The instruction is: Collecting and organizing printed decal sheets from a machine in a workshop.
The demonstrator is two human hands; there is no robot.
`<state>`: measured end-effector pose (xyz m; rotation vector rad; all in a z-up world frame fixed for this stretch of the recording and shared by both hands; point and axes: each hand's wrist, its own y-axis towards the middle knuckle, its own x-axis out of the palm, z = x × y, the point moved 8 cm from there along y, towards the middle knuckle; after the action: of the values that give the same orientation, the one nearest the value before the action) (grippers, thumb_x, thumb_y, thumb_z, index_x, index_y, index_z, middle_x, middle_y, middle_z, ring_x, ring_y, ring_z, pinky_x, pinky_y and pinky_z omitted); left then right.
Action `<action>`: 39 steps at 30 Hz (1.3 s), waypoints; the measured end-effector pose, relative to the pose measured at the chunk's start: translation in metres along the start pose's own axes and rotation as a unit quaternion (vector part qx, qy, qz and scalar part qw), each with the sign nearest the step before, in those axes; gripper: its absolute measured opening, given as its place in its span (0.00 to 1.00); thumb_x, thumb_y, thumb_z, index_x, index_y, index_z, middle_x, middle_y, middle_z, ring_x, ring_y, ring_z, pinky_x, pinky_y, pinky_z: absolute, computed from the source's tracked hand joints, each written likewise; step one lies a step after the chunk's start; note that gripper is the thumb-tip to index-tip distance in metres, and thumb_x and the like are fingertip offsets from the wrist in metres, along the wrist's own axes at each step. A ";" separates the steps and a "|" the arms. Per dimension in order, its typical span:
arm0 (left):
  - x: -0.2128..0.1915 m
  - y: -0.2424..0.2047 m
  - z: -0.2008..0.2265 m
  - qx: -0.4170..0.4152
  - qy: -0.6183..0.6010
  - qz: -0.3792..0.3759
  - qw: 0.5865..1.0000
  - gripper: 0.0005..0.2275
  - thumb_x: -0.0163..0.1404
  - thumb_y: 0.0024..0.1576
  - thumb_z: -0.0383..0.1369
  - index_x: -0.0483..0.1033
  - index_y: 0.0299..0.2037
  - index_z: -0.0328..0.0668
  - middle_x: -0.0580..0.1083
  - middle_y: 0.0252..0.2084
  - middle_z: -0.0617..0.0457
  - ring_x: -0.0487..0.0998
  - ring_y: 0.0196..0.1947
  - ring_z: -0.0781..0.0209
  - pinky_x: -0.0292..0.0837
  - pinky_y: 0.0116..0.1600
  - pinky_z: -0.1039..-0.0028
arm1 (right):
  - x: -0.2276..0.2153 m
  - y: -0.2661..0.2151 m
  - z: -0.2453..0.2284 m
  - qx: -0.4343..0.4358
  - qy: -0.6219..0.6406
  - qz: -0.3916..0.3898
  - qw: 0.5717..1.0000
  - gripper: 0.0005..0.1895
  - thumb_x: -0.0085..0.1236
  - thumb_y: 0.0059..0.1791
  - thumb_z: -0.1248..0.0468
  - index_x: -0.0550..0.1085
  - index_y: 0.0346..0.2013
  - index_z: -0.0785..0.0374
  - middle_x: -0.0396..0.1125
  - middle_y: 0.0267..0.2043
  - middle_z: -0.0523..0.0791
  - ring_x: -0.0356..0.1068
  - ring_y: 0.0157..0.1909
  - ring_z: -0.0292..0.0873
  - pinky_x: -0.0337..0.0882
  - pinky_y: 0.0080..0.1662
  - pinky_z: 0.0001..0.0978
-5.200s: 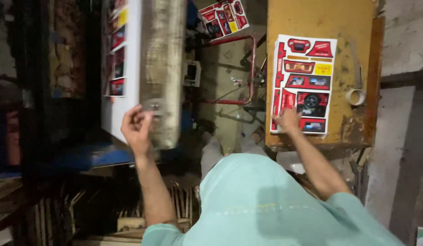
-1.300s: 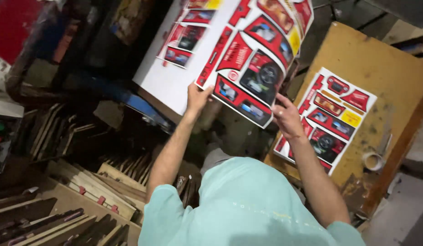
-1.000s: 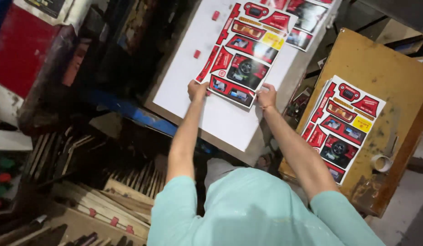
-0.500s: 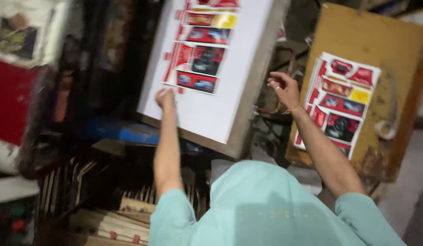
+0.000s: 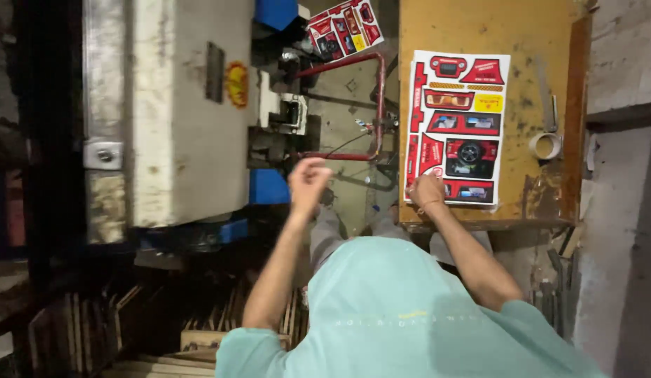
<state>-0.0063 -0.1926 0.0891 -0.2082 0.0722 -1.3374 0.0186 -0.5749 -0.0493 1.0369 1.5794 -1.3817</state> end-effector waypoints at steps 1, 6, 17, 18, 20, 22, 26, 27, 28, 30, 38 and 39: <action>0.032 0.002 -0.043 0.003 0.004 -0.004 1.000 0.10 0.58 0.57 0.26 0.78 0.48 0.39 0.78 0.31 0.56 0.76 0.29 0.71 0.72 0.34 0.80 | -0.009 0.004 0.007 0.002 0.005 0.003 1.000 0.14 0.65 0.43 0.50 0.83 0.28 0.57 0.75 0.37 0.55 0.74 0.47 0.56 0.72 0.50 0.50; 0.231 -0.038 -0.214 -0.093 0.069 -0.331 0.936 0.23 0.66 0.49 0.30 0.74 0.54 0.33 0.83 0.37 0.49 0.82 0.36 0.65 0.78 0.43 0.73 | -0.021 0.011 0.042 0.002 0.241 -0.114 0.964 0.16 0.66 0.43 0.52 0.82 0.32 0.62 0.77 0.35 0.54 0.78 0.40 0.50 0.74 0.44 0.40; 0.295 -0.036 -0.099 -0.081 0.130 -0.060 0.986 0.16 0.64 0.49 0.34 0.81 0.45 0.37 0.82 0.38 0.48 0.84 0.37 0.59 0.79 0.45 0.66 | -0.013 -0.032 0.230 0.096 0.375 0.002 0.922 0.28 0.66 0.49 0.58 0.71 0.60 0.66 0.73 0.47 0.50 0.73 0.45 0.42 0.71 0.46 0.35; 0.294 -0.035 -0.073 -0.053 0.135 -0.077 0.986 0.15 0.64 0.49 0.34 0.81 0.44 0.36 0.83 0.37 0.47 0.84 0.36 0.59 0.79 0.45 0.67 | 0.015 -0.025 0.251 0.076 0.438 0.033 0.895 0.28 0.64 0.50 0.60 0.70 0.62 0.67 0.72 0.50 0.51 0.73 0.47 0.42 0.71 0.49 0.33; 0.293 -0.034 -0.031 -0.018 0.104 -0.100 0.989 0.14 0.63 0.51 0.34 0.81 0.44 0.36 0.82 0.37 0.48 0.83 0.36 0.61 0.79 0.44 0.68 | 0.024 -0.028 0.238 0.064 0.599 -0.023 0.798 0.27 0.59 0.52 0.64 0.67 0.66 0.67 0.71 0.53 0.49 0.71 0.50 0.41 0.71 0.52 0.32; 0.273 -0.033 0.016 0.017 0.077 -0.109 0.991 0.13 0.63 0.52 0.33 0.81 0.44 0.35 0.82 0.36 0.48 0.82 0.36 0.64 0.79 0.44 0.69 | 0.010 -0.028 0.193 0.048 0.734 -0.095 0.671 0.28 0.55 0.54 0.68 0.65 0.69 0.67 0.70 0.57 0.48 0.70 0.53 0.40 0.71 0.55 0.30; 0.175 -0.016 0.084 0.123 0.027 -0.068 0.990 0.14 0.61 0.55 0.30 0.80 0.50 0.33 0.82 0.41 0.52 0.80 0.40 0.69 0.78 0.48 0.74 | -0.110 -0.045 0.026 0.002 0.863 -0.228 0.452 0.34 0.48 0.49 0.74 0.59 0.72 0.64 0.68 0.63 0.45 0.69 0.60 0.39 0.71 0.61 0.30; 0.142 -0.011 0.090 0.156 0.049 -0.035 0.986 0.14 0.61 0.56 0.28 0.80 0.51 0.33 0.82 0.42 0.53 0.80 0.42 0.69 0.77 0.49 0.74 | -0.157 -0.054 -0.016 -0.005 0.869 -0.236 0.434 0.37 0.46 0.46 0.75 0.56 0.71 0.62 0.68 0.62 0.45 0.70 0.60 0.39 0.72 0.60 0.31; 0.111 -0.011 0.099 0.154 0.049 -0.020 0.987 0.14 0.61 0.56 0.28 0.80 0.51 0.33 0.82 0.42 0.53 0.80 0.42 0.69 0.77 0.49 0.74 | -0.148 -0.037 -0.029 -0.006 0.864 -0.250 0.438 0.37 0.46 0.46 0.75 0.56 0.71 0.62 0.68 0.62 0.45 0.70 0.60 0.39 0.72 0.60 0.31; 0.037 -0.007 0.120 0.156 -0.011 0.074 0.985 0.13 0.59 0.57 0.26 0.78 0.51 0.31 0.80 0.42 0.53 0.79 0.40 0.69 0.77 0.44 0.75 | -0.137 0.001 -0.052 -0.042 0.837 -0.230 0.494 0.37 0.49 0.50 0.75 0.55 0.74 0.62 0.69 0.51 0.45 0.72 0.49 0.39 0.75 0.50 0.30; -0.182 0.048 -0.021 -0.031 -0.043 0.232 0.971 0.09 0.60 0.54 0.26 0.77 0.42 0.33 0.78 0.28 0.51 0.75 0.21 0.65 0.69 0.24 0.73 | -0.130 0.074 -0.245 -0.078 0.705 -0.134 0.692 0.28 0.56 0.50 0.74 0.62 0.64 0.65 0.72 0.38 0.45 0.71 0.34 0.35 0.71 0.33 0.25; -0.201 0.061 -0.047 -0.055 -0.027 0.251 0.966 0.09 0.61 0.53 0.27 0.76 0.40 0.34 0.77 0.28 0.50 0.75 0.20 0.64 0.68 0.24 0.72 | -0.110 0.094 -0.260 -0.080 0.659 -0.099 0.741 0.27 0.57 0.49 0.74 0.64 0.63 0.65 0.73 0.38 0.44 0.71 0.34 0.34 0.72 0.33 0.26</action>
<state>-0.0029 0.0107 0.0182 -0.2984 0.1442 -0.8221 0.1356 -0.3190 0.0464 1.9648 2.7740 -0.4258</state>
